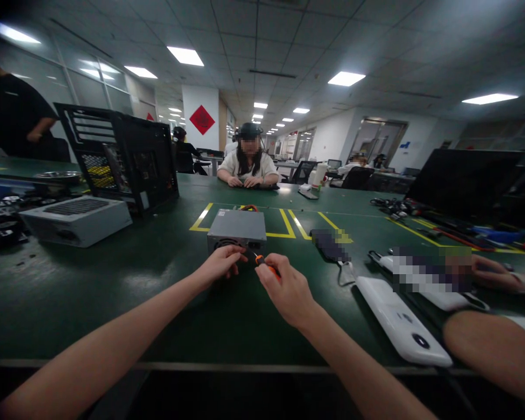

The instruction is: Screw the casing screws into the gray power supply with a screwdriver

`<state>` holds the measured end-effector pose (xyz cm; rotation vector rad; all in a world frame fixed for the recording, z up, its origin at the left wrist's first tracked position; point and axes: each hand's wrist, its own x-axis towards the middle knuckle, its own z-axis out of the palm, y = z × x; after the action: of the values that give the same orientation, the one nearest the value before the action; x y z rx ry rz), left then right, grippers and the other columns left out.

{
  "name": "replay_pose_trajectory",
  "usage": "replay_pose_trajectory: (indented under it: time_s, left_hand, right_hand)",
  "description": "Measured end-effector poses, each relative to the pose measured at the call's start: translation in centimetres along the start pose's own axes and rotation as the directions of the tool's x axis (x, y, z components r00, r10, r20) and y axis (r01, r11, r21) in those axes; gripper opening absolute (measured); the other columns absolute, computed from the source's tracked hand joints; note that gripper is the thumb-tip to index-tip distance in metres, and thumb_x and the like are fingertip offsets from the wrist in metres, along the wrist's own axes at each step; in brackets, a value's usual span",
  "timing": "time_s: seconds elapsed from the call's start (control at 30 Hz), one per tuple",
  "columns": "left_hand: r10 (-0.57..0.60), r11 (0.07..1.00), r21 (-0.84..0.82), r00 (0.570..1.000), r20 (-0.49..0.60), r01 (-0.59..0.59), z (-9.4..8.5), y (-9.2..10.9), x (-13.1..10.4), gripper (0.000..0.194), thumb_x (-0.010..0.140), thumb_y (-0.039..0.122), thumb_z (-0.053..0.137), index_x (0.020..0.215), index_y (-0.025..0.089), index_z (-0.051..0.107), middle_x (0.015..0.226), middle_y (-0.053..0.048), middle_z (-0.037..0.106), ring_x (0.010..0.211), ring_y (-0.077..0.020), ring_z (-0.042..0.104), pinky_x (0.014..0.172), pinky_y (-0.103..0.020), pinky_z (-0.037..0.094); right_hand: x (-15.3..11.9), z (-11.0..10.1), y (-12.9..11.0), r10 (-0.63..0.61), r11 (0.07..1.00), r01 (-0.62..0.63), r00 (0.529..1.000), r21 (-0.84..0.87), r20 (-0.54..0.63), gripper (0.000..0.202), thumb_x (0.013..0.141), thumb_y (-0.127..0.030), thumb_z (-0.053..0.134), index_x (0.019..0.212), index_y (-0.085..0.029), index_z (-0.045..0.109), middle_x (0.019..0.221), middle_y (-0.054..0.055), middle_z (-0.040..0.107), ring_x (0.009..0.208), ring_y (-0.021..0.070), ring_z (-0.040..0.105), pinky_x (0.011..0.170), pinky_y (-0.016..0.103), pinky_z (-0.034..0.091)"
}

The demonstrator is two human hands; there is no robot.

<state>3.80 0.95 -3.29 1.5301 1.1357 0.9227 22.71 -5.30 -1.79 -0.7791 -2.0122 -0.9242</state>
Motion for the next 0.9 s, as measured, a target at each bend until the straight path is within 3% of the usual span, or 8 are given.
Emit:
replay_pose_trajectory:
  time_s: [0.27,0.4,0.5,0.57,0.7,0.9]
  left_hand:
    - [0.035,0.999,0.006,0.999,0.007,-0.035,0.1,0.2,-0.2,0.034,0.084,0.018,0.040,0.116,0.007,0.046,0.101,-0.011,0.062,0.048,-0.0046,0.052,0.035,-0.016,0.035]
    - [0.047,0.999,0.025,0.999,0.013,-0.048,0.2,0.0,-0.1,0.034,0.084,0.018,0.040,0.116,0.008,0.046,0.101,-0.011,0.062,0.047,-0.0046,0.052,0.036,-0.016,0.036]
    - [0.065,0.997,0.045,0.998,0.015,-0.066,0.2,-0.4,0.1,0.033,0.084,0.019,0.041,0.115,0.009,0.047,0.100,-0.010,0.062,0.048,-0.0050,0.053,0.035,-0.016,0.037]
    - [0.077,0.995,0.059,0.997,0.013,-0.078,0.2,-0.6,0.2,0.032,0.084,0.019,0.041,0.114,0.009,0.048,0.099,-0.010,0.063,0.048,-0.0052,0.053,0.035,-0.016,0.037]
    - [0.091,0.993,0.075,0.996,0.001,-0.091,0.2,-0.7,0.2,0.032,0.084,0.019,0.040,0.115,0.009,0.047,0.099,-0.010,0.063,0.047,-0.0051,0.053,0.035,-0.017,0.038]
    - [0.131,0.986,0.103,0.991,0.014,-0.132,0.2,-0.8,0.3,0.032,0.085,0.020,0.040,0.114,0.009,0.046,0.098,-0.009,0.062,0.047,-0.0052,0.053,0.035,-0.017,0.038]
  right_hand:
    - [0.3,1.4,-0.6,-0.118,0.969,0.129,0.991,0.212,-0.065,0.028,0.079,-0.007,0.052,0.102,-0.023,0.049,0.102,0.006,0.056,0.098,0.0173,0.058,0.077,0.031,0.054]
    - [-0.3,1.7,-1.1,-0.081,0.957,0.089,0.996,0.275,-0.038,0.023,0.080,-0.014,0.056,0.100,-0.024,0.051,0.103,0.006,0.055,0.097,0.0165,0.059,0.074,0.029,0.057]
    - [-0.8,1.9,-1.1,-0.013,0.940,0.020,1.000,0.341,-0.023,0.024,0.080,-0.010,0.052,0.100,-0.022,0.049,0.112,0.008,0.050,0.104,0.0167,0.057,0.075,0.029,0.057]
    - [-0.9,2.0,-1.1,-0.036,0.931,0.042,0.999,0.362,-0.023,0.023,0.079,-0.006,0.051,0.097,-0.022,0.048,0.111,0.009,0.049,0.110,0.0190,0.053,0.078,0.033,0.056]
    - [-0.7,1.9,-1.1,-0.078,0.951,0.094,0.995,0.296,-0.063,0.025,0.077,-0.009,0.057,0.095,-0.024,0.047,0.101,0.006,0.052,0.101,0.0196,0.055,0.074,0.034,0.055]
    - [-0.9,1.8,-1.4,-0.013,0.944,0.025,0.999,0.329,-0.039,0.027,0.078,-0.008,0.054,0.100,-0.022,0.045,0.113,0.010,0.049,0.106,0.0193,0.053,0.076,0.033,0.056]
